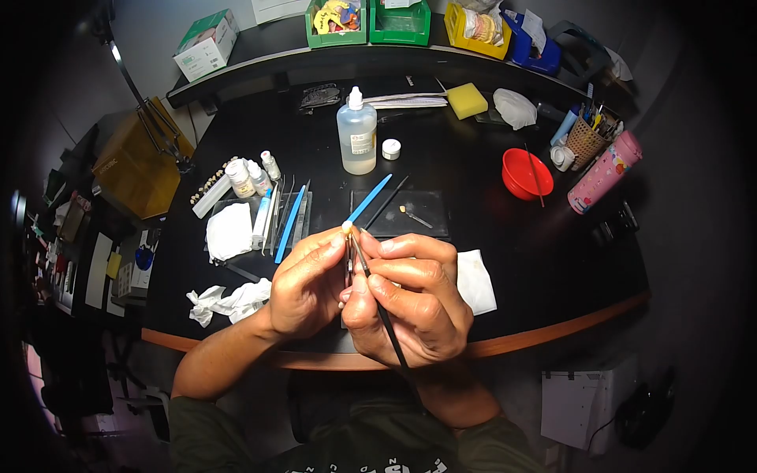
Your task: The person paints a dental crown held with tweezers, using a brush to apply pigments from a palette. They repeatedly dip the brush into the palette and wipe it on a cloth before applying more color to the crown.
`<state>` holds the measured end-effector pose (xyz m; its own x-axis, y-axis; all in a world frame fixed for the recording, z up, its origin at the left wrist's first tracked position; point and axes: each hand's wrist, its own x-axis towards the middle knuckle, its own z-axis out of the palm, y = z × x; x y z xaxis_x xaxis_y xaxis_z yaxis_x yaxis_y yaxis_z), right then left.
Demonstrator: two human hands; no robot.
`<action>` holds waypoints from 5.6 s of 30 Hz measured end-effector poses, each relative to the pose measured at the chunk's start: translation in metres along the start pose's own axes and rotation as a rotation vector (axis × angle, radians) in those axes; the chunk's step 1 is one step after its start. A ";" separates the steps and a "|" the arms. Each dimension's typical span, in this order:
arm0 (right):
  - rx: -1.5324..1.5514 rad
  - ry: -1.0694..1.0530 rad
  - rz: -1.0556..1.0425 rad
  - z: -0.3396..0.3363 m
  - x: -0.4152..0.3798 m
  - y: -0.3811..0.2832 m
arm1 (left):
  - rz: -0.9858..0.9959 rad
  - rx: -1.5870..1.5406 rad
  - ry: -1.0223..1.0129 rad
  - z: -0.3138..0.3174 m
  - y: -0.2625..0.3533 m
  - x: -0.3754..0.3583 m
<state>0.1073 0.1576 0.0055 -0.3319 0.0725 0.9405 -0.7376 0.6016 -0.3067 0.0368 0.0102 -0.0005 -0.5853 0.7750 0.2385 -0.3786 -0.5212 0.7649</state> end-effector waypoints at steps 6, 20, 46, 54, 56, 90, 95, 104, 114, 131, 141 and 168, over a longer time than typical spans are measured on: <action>0.000 -0.004 0.012 0.000 0.000 0.000 | 0.015 0.006 -0.014 -0.004 -0.002 0.001; 0.001 0.005 0.012 0.001 0.000 0.000 | 0.003 0.032 0.004 -0.003 -0.001 0.000; 0.071 0.034 0.024 0.003 -0.004 -0.001 | 0.013 0.139 0.013 -0.004 -0.003 -0.001; 0.066 0.043 0.013 0.004 -0.004 -0.001 | 0.035 0.114 0.068 0.009 -0.001 0.001; 0.069 0.039 0.010 0.004 -0.004 -0.001 | 0.035 0.105 0.061 0.009 -0.001 0.001; 0.070 0.059 0.007 0.007 -0.008 0.003 | 0.044 0.050 -0.014 -0.002 -0.008 -0.001; 0.037 0.057 0.016 0.007 -0.008 0.003 | 0.046 0.045 -0.024 -0.004 -0.009 -0.001; 0.057 0.062 0.027 0.007 -0.008 0.003 | 0.031 0.048 0.001 -0.001 -0.007 -0.001; 0.075 0.067 0.043 0.006 -0.010 0.002 | 0.015 0.068 0.031 0.003 -0.005 -0.002; 0.051 0.035 0.005 0.003 -0.003 -0.001 | 0.030 0.096 0.024 0.002 -0.005 0.000; 0.050 0.039 0.014 0.004 -0.004 0.000 | 0.026 0.115 0.013 0.000 -0.004 -0.001; 0.049 0.037 0.034 0.004 -0.005 0.000 | 0.035 0.129 0.041 0.003 -0.003 0.000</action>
<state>0.1067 0.1535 -0.0001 -0.3361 0.1217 0.9339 -0.7544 0.5589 -0.3443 0.0403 0.0125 -0.0008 -0.6261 0.7405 0.2442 -0.2634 -0.4957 0.8276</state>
